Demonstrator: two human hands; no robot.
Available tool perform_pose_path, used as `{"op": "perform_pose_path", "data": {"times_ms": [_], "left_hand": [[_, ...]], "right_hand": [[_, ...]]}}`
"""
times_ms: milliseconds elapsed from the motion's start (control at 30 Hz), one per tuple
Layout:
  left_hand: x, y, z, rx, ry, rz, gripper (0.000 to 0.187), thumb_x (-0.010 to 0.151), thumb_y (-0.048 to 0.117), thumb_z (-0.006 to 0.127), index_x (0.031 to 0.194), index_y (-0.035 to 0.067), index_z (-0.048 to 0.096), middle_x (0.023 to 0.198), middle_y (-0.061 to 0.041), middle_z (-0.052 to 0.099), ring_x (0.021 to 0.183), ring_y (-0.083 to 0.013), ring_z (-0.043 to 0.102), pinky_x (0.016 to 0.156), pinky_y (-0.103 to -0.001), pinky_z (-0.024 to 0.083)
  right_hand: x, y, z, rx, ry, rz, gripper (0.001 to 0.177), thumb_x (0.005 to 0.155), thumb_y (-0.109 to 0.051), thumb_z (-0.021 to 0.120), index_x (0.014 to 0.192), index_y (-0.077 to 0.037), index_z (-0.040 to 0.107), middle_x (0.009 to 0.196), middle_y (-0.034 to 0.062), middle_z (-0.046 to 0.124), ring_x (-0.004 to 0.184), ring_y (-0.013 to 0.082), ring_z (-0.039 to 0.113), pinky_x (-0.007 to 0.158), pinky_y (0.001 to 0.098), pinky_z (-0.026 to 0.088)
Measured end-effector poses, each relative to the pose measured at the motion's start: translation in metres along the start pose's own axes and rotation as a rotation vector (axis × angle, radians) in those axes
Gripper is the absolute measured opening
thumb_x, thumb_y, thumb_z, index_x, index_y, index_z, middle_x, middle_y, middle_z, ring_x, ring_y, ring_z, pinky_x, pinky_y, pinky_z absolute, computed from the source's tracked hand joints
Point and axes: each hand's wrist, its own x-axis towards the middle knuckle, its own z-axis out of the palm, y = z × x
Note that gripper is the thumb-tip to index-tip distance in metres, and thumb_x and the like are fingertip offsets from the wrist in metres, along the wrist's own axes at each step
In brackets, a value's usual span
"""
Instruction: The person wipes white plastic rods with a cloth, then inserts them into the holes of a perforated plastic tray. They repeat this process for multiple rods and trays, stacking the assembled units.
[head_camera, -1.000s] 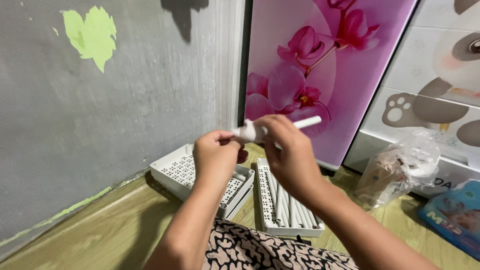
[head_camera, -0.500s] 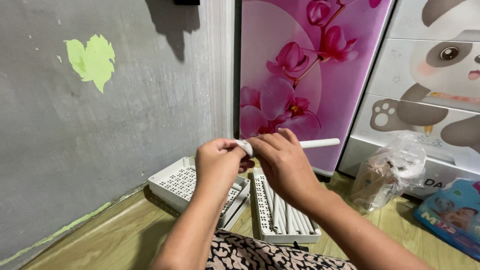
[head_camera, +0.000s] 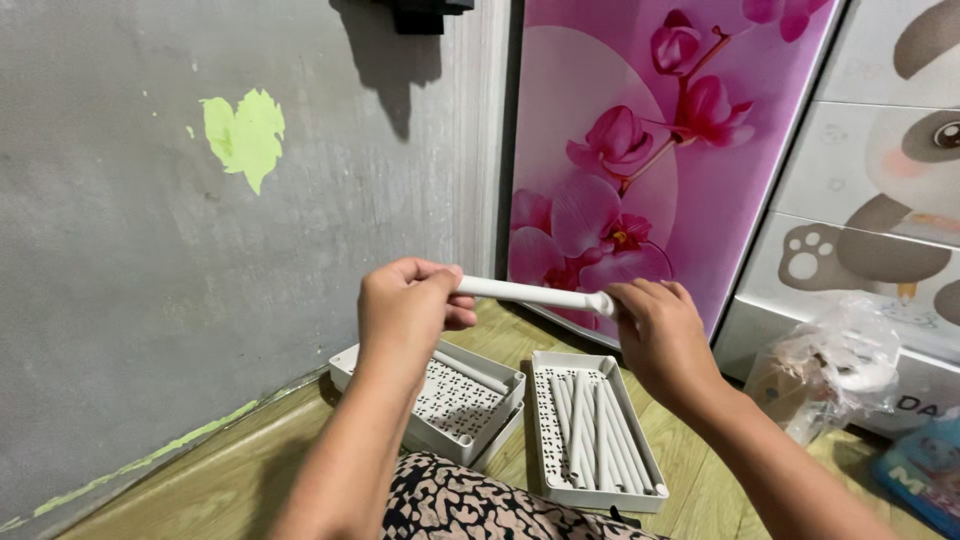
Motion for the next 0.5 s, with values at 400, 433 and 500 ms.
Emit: {"op": "perform_pose_path", "data": {"times_ms": [400,433,500], "left_hand": [[-0.006,-0.027,0.008,-0.095,-0.075,-0.059,0.01,0.089,0.003,0.065,0.092,-0.005,0.07,0.078,-0.015,0.075,0.057,-0.0177,0.07,0.055,-0.029,0.059],[-0.004,-0.029,0.003,-0.091,-0.054,-0.059,0.011,0.089,0.003,0.064,0.092,-0.005,0.071,0.078,-0.015,0.075,0.058,-0.0178,0.07,0.055,-0.029,0.06],[-0.001,-0.033,-0.006,-0.08,-0.019,-0.063,0.012,0.089,0.002,0.063,0.092,-0.005,0.071,0.077,-0.016,0.074,0.058,-0.0182,0.071,0.056,-0.03,0.061]], "right_hand": [[0.024,-0.068,0.002,0.184,-0.037,-0.209,0.029,0.084,-0.003,0.07,0.113,-0.003,0.07,0.099,0.0122,0.071,0.091,0.0324,0.066,0.097,0.0466,0.045],[0.022,-0.062,0.004,0.17,-0.048,-0.188,0.029,0.084,-0.003,0.07,0.113,-0.003,0.07,0.098,0.0117,0.072,0.091,0.0318,0.066,0.098,0.0477,0.044],[0.015,-0.047,0.007,0.141,-0.068,-0.14,0.029,0.084,-0.004,0.069,0.113,-0.004,0.071,0.097,0.0108,0.072,0.09,0.0304,0.067,0.1,0.0499,0.043]]}}
